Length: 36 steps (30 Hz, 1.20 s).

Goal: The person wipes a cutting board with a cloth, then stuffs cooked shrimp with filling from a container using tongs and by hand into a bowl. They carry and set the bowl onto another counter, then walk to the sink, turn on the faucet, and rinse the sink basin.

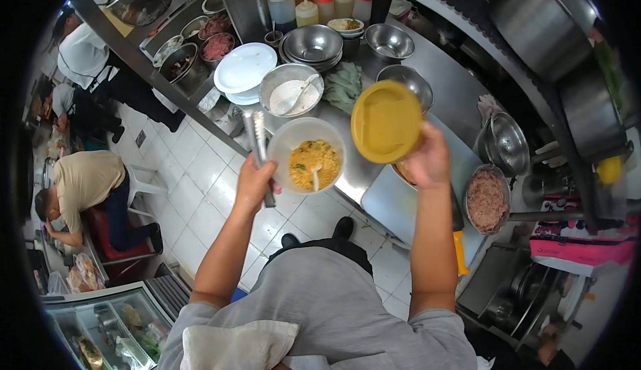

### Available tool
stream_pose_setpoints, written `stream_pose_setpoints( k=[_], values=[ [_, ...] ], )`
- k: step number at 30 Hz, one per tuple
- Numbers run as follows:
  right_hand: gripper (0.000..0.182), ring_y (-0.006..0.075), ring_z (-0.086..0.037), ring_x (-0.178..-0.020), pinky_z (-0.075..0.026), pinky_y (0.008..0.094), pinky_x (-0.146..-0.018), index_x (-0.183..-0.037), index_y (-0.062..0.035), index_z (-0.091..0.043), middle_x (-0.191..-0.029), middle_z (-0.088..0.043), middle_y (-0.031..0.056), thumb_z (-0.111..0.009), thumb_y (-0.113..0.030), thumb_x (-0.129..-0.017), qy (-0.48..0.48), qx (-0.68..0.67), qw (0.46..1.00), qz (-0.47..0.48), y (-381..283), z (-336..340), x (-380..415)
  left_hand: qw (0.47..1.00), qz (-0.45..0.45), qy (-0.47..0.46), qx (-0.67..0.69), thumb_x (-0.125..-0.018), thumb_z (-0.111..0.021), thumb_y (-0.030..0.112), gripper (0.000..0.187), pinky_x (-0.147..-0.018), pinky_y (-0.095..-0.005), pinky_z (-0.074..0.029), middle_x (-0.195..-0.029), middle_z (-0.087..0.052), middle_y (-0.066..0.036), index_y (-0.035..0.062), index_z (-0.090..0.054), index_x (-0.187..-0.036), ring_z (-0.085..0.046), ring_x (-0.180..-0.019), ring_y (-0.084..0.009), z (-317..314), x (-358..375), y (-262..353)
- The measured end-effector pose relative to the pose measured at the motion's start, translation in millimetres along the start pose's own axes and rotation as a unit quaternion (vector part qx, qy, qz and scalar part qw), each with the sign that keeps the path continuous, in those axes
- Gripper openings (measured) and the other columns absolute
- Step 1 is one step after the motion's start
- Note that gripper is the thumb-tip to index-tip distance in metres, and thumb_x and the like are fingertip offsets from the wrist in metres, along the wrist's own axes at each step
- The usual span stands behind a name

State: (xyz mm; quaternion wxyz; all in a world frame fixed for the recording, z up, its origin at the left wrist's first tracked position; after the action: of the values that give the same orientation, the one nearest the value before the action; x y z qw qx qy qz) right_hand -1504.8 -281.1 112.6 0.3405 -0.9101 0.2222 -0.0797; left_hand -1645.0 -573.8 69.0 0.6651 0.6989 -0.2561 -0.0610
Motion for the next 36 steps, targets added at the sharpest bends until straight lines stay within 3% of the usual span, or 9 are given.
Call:
stream_pose_setpoints(
  k=[4, 8, 13, 16, 18, 19, 29, 31, 36],
  values=[
    [0.035, 0.0243, -0.052, -0.109, -0.041, 0.0395, -0.095, -0.113, 0.0005, -0.053, -0.116, -0.055, 0.0135, -0.051, -0.019, -0.083, -0.005, -0.06, 0.997, 0.044, -15.3, -22.9, 9.3, 0.999, 0.009, -0.026, 0.032, -0.081, -0.06, 0.019, 0.034, -0.037, -0.0245, -0.043, -0.07, -0.054, -0.009, -0.0046, -0.045, -0.101, -0.05, -0.041, -0.0123, -31.9, -20.6, -6.6],
    [0.028, 0.0214, -0.056, -0.101, -0.044, 0.036, -0.089, -0.104, -0.0026, -0.056, -0.106, -0.059, 0.0089, -0.051, -0.022, -0.085, 0.036, -0.053, 0.994, -0.084, 26.2, 16.3, -3.1, 0.999, 0.002, -0.042, 0.024, -0.083, -0.063, 0.029, 0.046, -0.037, -0.0244, -0.043, -0.071, -0.055, -0.01, -0.0049, -0.043, -0.106, -0.052, -0.042, -0.0125, -43.8, -22.6, 1.5],
    [0.033, 0.0194, -0.055, -0.099, -0.044, 0.0317, -0.085, -0.107, -0.0036, -0.054, -0.104, -0.059, 0.0067, -0.053, -0.031, -0.088, 0.161, 0.208, 0.965, -0.024, 47.7, -10.7, -12.9, 0.998, 0.023, -0.046, 0.025, -0.084, -0.059, 0.041, 0.057, -0.037, -0.0249, -0.043, -0.071, -0.055, -0.011, -0.0056, -0.042, -0.113, -0.052, -0.041, -0.0131, -45.4, -24.7, 1.4],
    [0.038, 0.0229, -0.053, -0.103, -0.041, 0.0319, -0.087, -0.117, -0.0015, -0.05, -0.11, -0.057, 0.0106, -0.054, -0.026, -0.088, 0.107, 0.445, 0.889, 0.031, 57.1, -27.3, -14.8, 0.998, 0.032, -0.035, 0.032, -0.085, -0.057, 0.043, 0.057, -0.036, -0.0253, -0.043, -0.071, -0.054, -0.011, -0.0044, -0.042, -0.113, -0.051, -0.041, -0.0136, -48.4, -28.5, 0.3],
    [0.039, 0.0277, -0.053, -0.103, -0.04, 0.0339, -0.089, -0.12, -0.0032, -0.048, -0.112, -0.056, 0.0151, -0.053, -0.024, -0.088, 0.064, 0.74, 0.661, 0.112, 66.3, -29.0, -17.4, 0.998, 0.026, -0.019, 0.061, -0.083, -0.059, 0.045, 0.059, -0.035, -0.0252, -0.043, -0.07, -0.054, -0.012, -0.0061, -0.043, -0.106, -0.053, -0.041, -0.0147, -49.4, -28.3, 1.1],
    [0.039, 0.0315, -0.053, -0.104, -0.04, 0.0354, -0.089, -0.122, -0.0046, -0.046, -0.112, -0.055, 0.0186, -0.052, -0.022, -0.088, 0.079, 0.763, 0.63, 0.125, 81.0, -28.0, -15.9, 0.997, 0.033, -0.022, 0.07, -0.083, -0.059, 0.044, 0.057, -0.035, -0.0253, -0.043, -0.07, -0.054, -0.012, -0.0054, -0.042, -0.106, -0.053, -0.041, -0.0146, -47.7, -28.8, 0.5],
    [0.038, 0.0164, -0.057, -0.091, -0.047, 0.0258, -0.073, -0.123, -0.0055, -0.043, -0.11, -0.055, 0.0086, -0.05, -0.024, -0.091, 0.017, 0.523, 0.845, -0.108, 74.0, -29.8, -20.2, 0.998, 0.031, -0.016, 0.047, -0.075, -0.068, 0.035, 0.059, -0.039, -0.0252, -0.045, -0.079, -0.055, -0.011, -0.0036, -0.038, -0.109, -0.051, -0.044, -0.0124, -30.8, -1.7, -1.1],
    [0.038, 0.0151, -0.059, -0.082, -0.049, 0.0242, -0.063, -0.124, -0.0063, -0.041, -0.108, -0.055, 0.0087, -0.049, -0.024, -0.091, 0.044, 0.523, 0.834, -0.172, 72.2, -49.7, -6.7, 0.997, 0.045, -0.04, 0.048, -0.074, -0.068, 0.032, 0.065, -0.043, -0.0253, -0.046, -0.104, -0.05, -0.015, -0.0078, -0.038, -0.116, -0.054, -0.051, -0.0135, -21.1, -3.3, -6.2],
    [0.043, 0.0145, -0.061, -0.064, -0.048, 0.0215, -0.039, -0.124, -0.0073, -0.037, -0.107, -0.053, 0.0108, -0.053, -0.022, -0.087, 0.08, 0.583, 0.78, -0.213, 84.0, -90.0, 18.6, 0.986, 0.036, -0.09, 0.134, -0.077, -0.066, 0.027, 0.063, -0.044, -0.0262, -0.044, -0.111, -0.037, -0.013, -0.007, -0.036, -0.121, -0.05, -0.052, -0.013, 9.1, -0.4, -20.6]
  ],
)
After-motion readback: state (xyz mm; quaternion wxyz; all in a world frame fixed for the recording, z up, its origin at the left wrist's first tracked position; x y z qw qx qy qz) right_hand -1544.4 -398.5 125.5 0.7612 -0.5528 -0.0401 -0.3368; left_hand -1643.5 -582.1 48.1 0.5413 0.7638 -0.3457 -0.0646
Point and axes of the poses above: each hand's wrist, its own x-axis away from the middle knuckle, its own z-axis out of the back of the hand, y = z × x, the point moved 1 cm from there along -x, towards the middle knuckle
